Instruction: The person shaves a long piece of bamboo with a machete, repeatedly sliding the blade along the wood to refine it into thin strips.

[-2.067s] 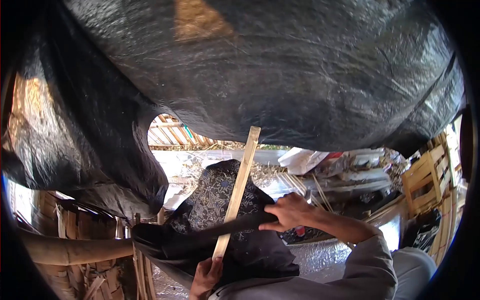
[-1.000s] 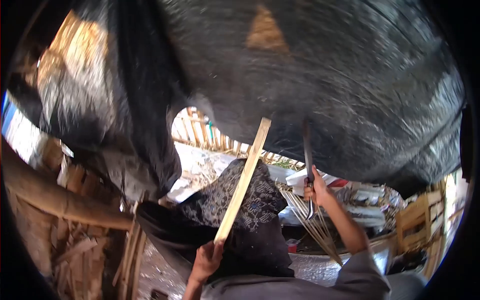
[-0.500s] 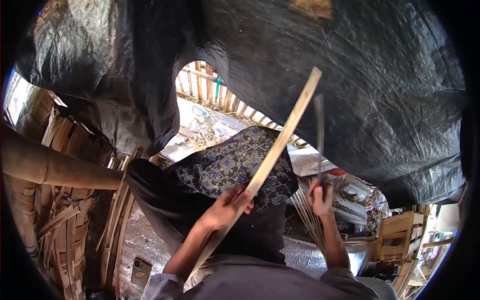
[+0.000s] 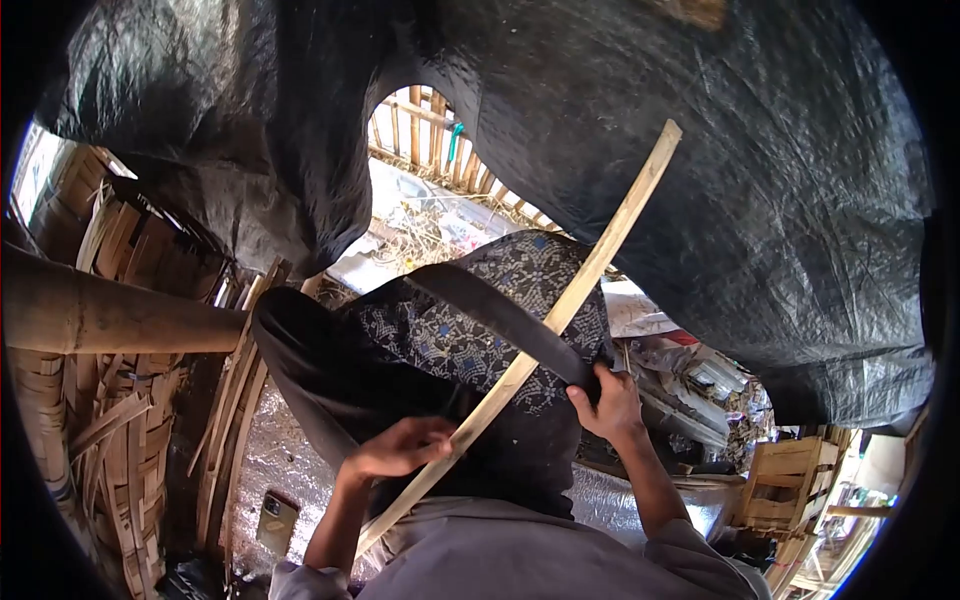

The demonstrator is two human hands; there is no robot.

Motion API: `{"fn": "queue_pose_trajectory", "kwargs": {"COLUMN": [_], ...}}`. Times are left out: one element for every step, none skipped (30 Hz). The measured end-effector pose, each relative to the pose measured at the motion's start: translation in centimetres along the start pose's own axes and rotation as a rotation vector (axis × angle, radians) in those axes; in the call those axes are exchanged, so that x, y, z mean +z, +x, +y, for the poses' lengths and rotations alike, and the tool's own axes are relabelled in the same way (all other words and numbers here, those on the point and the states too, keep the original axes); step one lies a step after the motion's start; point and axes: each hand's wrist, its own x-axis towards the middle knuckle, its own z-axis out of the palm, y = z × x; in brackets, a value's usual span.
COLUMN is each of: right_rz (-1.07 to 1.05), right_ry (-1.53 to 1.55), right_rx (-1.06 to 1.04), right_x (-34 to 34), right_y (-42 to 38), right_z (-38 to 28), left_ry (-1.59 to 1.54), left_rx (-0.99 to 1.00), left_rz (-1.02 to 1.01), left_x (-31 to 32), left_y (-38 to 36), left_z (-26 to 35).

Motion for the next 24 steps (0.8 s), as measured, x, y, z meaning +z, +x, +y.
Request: {"fn": "queue_pose_trajectory", "kwargs": {"right_rz": [0.001,-0.01,-0.022,-0.029,-0.062,-0.06,-0.068,-0.076,-0.149,-0.222,-0.258,-0.315,-0.341,-0.367,-0.36,-0.361,-0.365,-0.364,-0.313,-0.265,-0.17,-0.167,-0.097,-0.029], "right_ry": [0.008,0.009,0.025,0.04,0.062,0.06,0.063,0.064,0.131,0.197,0.161,0.104,0.059,0.013,0.007,-0.152,-0.309,-0.309,-0.332,-0.356,-0.329,-0.331,-0.169,-0.009], "right_rx": [0.061,0.058,0.078,0.1,0.114,0.112,0.143,0.179,0.173,0.165,0.165,0.177,0.134,0.097,0.111,0.023,-0.065,-0.055,-0.03,-0.005,0.064,0.069,0.102,0.129], "right_x": [0.1,0.0,-0.2,-0.5,-0.6,-1.1,-1.7,-2.1,-2.2,-2.4,-3.4,-3.2,-2.5,-2.0,-2.4,-2.9,-3.1,-3.3,-3.6,-3.8,-4.2,-3.8,-3.5,-3.4], "right_y": [-0.2,-0.2,-0.2,-0.1,0.0,0.0,0.0,-0.2,-0.4,-0.5,-0.9,-1.5,-2.3,-3.0,-3.1,-2.9,-2.6,-2.3,-1.9,-1.5,-0.7,-0.7,-0.2,0.2], "right_z": [-0.1,-0.3,-0.7,-1.0,-1.3,-2.0,-3.1,-3.7,-3.6,-3.8,-5.1,-5.2,-4.9,-4.5,-4.6,-4.8,-4.9,-4.5,-3.7,-3.3,-3.5,-3.0,-2.7,-2.5], "left_ry": [-0.069,-0.077,-0.17,-0.261,-0.209,-0.208,-0.147,-0.088,-0.089,-0.119,-0.148,-0.148,-0.15,-0.151,-0.128,-0.126,-0.119,-0.112,-0.112,-0.073,-0.032,-0.03,-0.023,-0.02], "left_rx": [-0.079,-0.084,-0.153,-0.219,-0.088,-0.085,-0.084,-0.084,-0.079,-0.086,-0.092,-0.087,-0.059,-0.034,0.061,0.061,0.024,-0.014,-0.02,-0.081,-0.139,-0.139,-0.123,-0.107], "left_rz": [-0.069,-0.062,-0.024,0.012,0.053,0.052,0.099,0.141,0.13,0.143,0.158,0.152,0.172,0.186,0.25,0.235,0.229,0.225,0.216,0.203,0.19,0.184,0.201,0.222], "left_x": [0.4,1.0,1.8,2.5,3.4,3.9,4.1,4.5,4.8,5.1,5.4,5.7,5.9,6.3,7.0,7.1,7.2,7.2,7.3,7.3,7.3,7.4,7.4,7.6], "left_y": [-0.9,-1.4,-1.7,-1.7,-1.3,-1.0,-0.7,-0.4,0.1,0.6,1.1,1.7,2.5,3.2,3.4,3.3,3.0,2.6,2.2,1.8,1.6,1.5,1.5,1.6], "left_z": [-0.5,-1.2,-1.9,-2.6,-3.1,-2.7,-1.7,-0.8,0.2,1.3,1.9,1.7,1.2,0.9,0.7,0.7,0.8,1.0,1.0,1.1,1.1,1.0,0.8,0.7]}}
